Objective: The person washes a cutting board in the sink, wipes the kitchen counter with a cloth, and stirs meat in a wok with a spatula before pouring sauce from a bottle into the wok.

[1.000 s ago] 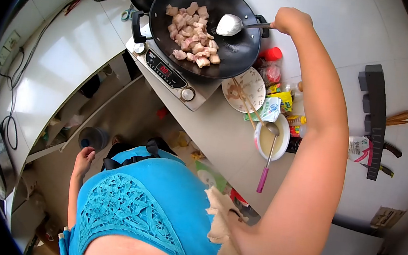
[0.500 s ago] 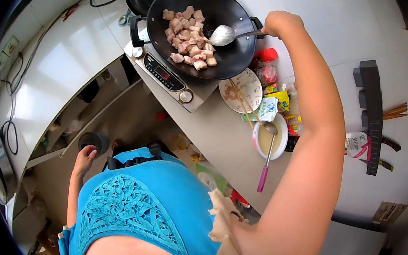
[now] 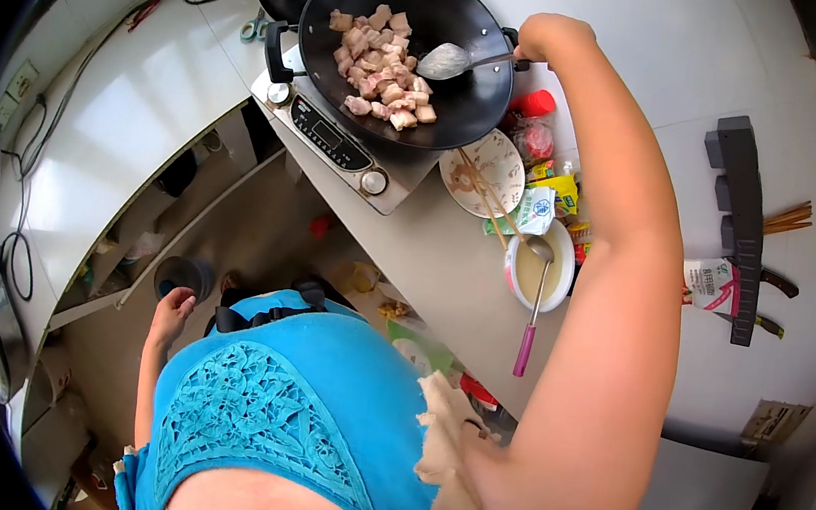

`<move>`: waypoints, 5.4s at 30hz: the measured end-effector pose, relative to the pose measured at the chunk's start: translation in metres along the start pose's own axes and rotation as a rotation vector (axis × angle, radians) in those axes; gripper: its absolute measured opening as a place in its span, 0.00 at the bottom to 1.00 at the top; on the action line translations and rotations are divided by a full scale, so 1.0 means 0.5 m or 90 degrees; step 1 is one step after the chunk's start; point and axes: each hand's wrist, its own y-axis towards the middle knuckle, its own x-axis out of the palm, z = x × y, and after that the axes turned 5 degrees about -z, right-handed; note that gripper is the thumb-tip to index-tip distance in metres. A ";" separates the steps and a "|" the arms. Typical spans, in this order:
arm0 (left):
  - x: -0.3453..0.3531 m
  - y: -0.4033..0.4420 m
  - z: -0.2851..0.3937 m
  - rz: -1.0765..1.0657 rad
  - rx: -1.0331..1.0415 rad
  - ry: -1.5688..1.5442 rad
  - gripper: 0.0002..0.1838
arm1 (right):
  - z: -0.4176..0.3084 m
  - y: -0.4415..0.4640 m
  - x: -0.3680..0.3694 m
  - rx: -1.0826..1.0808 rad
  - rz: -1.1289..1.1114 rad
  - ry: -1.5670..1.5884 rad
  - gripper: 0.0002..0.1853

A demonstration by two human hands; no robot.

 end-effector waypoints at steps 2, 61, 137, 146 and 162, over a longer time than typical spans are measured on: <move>0.003 0.002 0.007 -0.002 0.003 -0.013 0.12 | 0.023 -0.020 0.007 0.001 -0.018 -0.004 0.20; -0.029 0.107 0.094 -0.137 0.099 0.156 0.14 | -0.144 -0.206 0.115 -0.169 0.533 -0.093 0.11; -0.019 0.446 0.703 0.038 0.236 -0.201 0.24 | -0.106 -0.311 0.317 -0.208 0.262 0.450 0.24; -0.025 0.497 0.742 -0.021 0.153 -0.158 0.15 | 0.016 -0.385 0.370 -0.136 0.311 0.422 0.22; -0.078 0.654 0.815 -0.076 0.165 -0.081 0.18 | -0.077 -0.244 0.290 -0.137 0.359 0.374 0.20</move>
